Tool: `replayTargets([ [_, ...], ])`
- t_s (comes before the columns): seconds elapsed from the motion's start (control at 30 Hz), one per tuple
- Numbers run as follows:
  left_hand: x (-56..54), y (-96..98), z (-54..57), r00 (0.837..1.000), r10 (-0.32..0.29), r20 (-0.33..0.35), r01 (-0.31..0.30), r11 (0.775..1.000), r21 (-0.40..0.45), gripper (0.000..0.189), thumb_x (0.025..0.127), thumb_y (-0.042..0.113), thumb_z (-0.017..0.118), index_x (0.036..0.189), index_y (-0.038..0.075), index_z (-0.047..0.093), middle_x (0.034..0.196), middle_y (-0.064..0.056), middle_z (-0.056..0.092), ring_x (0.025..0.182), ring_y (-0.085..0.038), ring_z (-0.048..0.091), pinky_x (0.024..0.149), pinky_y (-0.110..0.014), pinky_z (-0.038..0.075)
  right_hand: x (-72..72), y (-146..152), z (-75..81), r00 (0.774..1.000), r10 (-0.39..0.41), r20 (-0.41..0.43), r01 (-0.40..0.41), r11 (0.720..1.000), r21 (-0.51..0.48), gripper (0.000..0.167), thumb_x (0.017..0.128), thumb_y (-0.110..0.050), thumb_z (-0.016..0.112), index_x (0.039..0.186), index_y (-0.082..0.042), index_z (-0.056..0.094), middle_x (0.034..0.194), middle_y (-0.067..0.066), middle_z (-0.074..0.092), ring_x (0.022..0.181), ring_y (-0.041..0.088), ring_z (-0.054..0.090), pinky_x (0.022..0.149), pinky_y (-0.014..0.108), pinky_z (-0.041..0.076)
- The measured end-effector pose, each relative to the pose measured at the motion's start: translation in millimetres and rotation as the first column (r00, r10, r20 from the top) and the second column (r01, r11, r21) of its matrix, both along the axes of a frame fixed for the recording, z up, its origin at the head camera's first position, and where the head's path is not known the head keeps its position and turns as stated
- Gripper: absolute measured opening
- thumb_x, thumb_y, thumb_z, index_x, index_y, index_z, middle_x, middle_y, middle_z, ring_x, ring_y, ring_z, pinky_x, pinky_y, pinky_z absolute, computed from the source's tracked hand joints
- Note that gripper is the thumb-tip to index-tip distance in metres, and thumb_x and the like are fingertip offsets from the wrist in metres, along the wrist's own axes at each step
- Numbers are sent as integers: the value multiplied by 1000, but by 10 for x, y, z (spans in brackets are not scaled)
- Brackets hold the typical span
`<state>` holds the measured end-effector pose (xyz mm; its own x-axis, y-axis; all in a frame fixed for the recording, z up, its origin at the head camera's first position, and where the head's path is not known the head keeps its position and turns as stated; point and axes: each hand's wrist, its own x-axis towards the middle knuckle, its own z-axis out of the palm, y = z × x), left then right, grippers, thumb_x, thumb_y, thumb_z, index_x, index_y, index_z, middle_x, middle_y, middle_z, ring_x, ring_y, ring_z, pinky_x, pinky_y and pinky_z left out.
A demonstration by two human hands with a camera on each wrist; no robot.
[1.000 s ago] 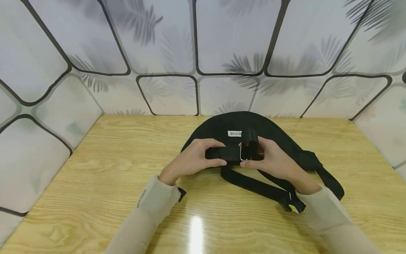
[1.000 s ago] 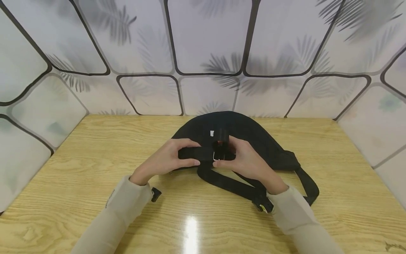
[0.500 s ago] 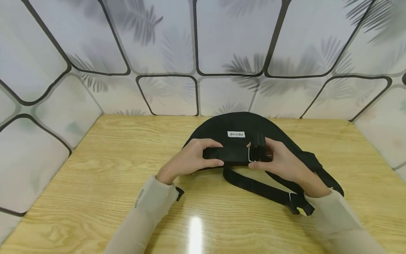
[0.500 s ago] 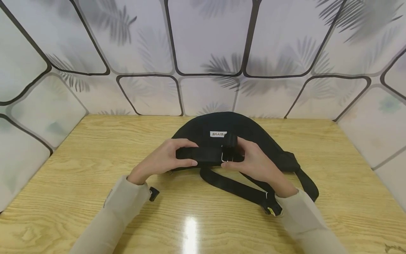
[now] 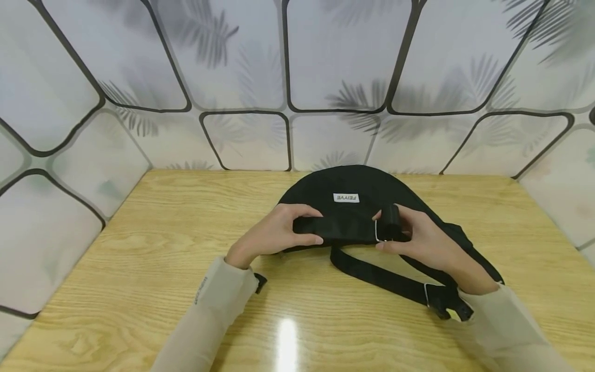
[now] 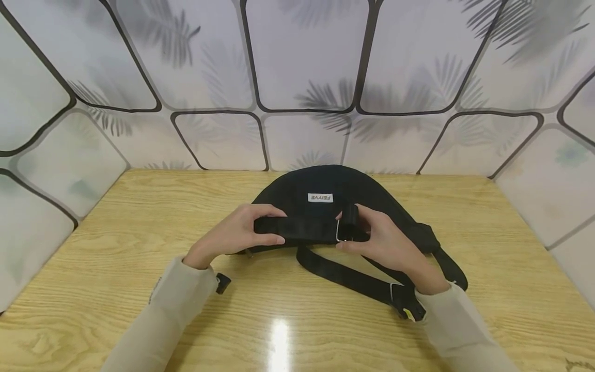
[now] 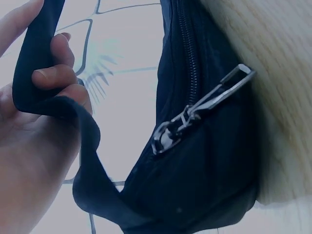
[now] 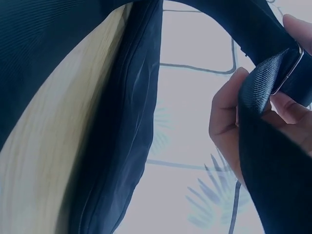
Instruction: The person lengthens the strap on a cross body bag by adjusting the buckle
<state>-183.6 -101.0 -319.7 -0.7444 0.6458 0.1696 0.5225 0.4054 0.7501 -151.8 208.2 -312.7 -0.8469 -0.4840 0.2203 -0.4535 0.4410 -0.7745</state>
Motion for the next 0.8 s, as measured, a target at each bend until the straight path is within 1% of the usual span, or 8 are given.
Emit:
replayTargets([
  [0.23,-16,-30,-15,1000,6,22,-6,1000,-4,45,90,17,80,129,0,66,131,-11,65,124,-25,58,103,-39,46,8,83,-35,1000,-9,-1,9,1000,-13,40,84,4,79,120,2,61,100,10,61,77,15,61,62,29,47],
  [0.37,-24,-52,-26,999,11,38,-11,1000,-12,45,90,18,80,129,1,66,131,-10,65,125,-26,58,104,-40,46,17,147,-65,1000,-13,2,13,1000,0,41,85,3,78,122,1,61,96,8,61,77,15,61,62,29,47],
  [0.47,-29,-67,-30,999,19,49,-18,1000,-19,45,90,19,80,129,1,66,132,-10,64,125,-26,57,104,-41,45,27,200,-81,999,-34,-19,34,999,32,42,85,1,79,123,-4,62,87,2,59,70,12,54,59,28,43],
  [0.57,-33,-78,-32,998,25,59,-23,999,-32,45,91,20,79,130,1,65,133,-10,64,126,-27,57,105,-42,45,30,246,-92,998,-40,-50,42,998,49,43,84,0,81,122,-7,63,80,-2,54,65,13,46,55,30,37],
  [0.63,-38,-82,-33,998,24,63,-22,999,-40,46,91,21,79,130,1,65,133,-10,64,127,-27,56,105,-43,44,28,266,-96,998,-27,-58,29,999,42,43,84,1,80,122,-6,63,81,-2,55,66,15,47,55,31,37],
  [0.8,-41,-90,-33,998,18,56,-15,998,-56,47,91,22,79,131,1,65,134,-11,63,128,-28,55,106,-43,44,16,295,-93,997,0,-72,3,999,42,43,83,3,80,121,-7,63,78,-3,54,65,14,47,55,30,38],
])
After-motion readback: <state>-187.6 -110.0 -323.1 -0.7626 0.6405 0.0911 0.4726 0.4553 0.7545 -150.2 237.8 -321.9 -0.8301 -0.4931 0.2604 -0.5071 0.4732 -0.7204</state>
